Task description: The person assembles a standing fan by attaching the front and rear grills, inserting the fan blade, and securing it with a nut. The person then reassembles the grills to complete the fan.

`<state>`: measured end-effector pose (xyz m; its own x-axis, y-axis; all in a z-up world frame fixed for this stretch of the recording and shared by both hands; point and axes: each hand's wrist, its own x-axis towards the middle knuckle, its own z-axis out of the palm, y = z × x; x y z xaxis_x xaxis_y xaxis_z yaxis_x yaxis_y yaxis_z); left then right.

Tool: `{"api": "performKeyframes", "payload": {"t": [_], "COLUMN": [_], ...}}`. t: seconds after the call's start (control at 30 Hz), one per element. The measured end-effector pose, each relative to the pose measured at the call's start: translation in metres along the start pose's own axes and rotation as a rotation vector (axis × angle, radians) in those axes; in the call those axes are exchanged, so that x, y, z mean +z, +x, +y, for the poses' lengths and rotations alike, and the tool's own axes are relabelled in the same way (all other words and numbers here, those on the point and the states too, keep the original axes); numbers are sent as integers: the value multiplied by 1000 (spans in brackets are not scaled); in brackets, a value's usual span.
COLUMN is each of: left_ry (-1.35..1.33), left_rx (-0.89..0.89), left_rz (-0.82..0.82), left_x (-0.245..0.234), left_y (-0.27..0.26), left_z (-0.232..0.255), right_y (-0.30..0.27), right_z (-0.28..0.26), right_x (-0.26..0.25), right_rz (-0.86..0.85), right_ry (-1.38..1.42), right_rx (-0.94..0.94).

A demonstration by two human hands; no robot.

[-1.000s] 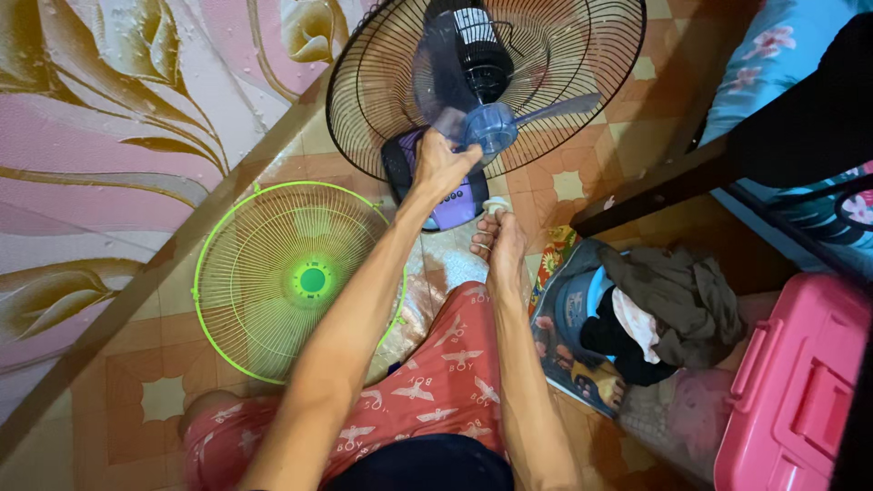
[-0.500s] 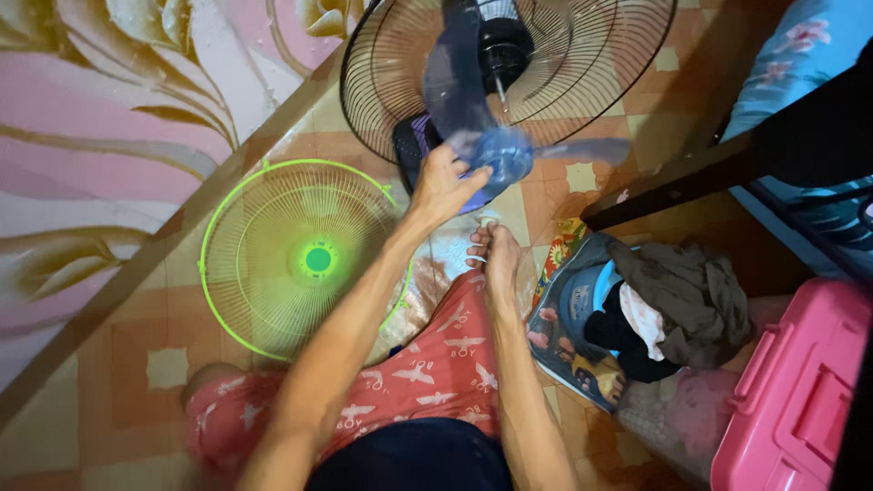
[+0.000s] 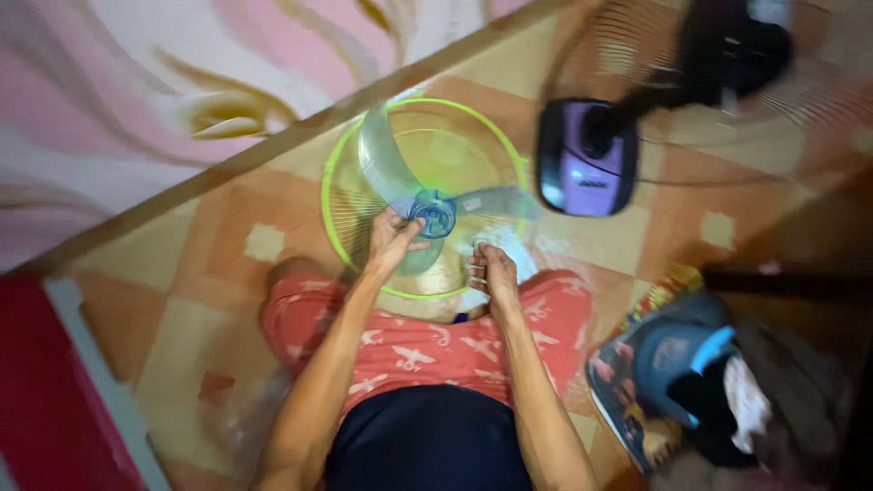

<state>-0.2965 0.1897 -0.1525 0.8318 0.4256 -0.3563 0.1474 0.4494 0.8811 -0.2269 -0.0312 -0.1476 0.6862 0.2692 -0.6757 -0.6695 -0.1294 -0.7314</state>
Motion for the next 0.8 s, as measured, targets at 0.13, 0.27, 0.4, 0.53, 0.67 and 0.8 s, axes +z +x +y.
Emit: {"api": "performKeyframes", "payload": {"t": [0.13, 0.27, 0.4, 0.53, 0.67, 0.8], "left_ry": [-61, 8, 69, 107, 60, -135], "left_rx": [-132, -238, -270, -299, -352, -402], "left_rz": [210, 370, 354, 337, 282, 224], "left_x": [-45, -53, -53, -64, -66, -60], "left_y": [25, 45, 64, 94, 113, 121], "left_z": [-35, -49, -57, -88, -109, -120], "right_y": [18, 53, 106, 131, 134, 126], "right_z": [24, 61, 85, 73, 62, 64], "right_x": [22, 26, 28, 39, 37, 28], "right_rz": [-56, -18, -8, 16, -4, 8], "right_ry": [-27, -41, -55, -164, -154, -153], "right_rx": [108, 144, 155, 233, 241, 231]}}
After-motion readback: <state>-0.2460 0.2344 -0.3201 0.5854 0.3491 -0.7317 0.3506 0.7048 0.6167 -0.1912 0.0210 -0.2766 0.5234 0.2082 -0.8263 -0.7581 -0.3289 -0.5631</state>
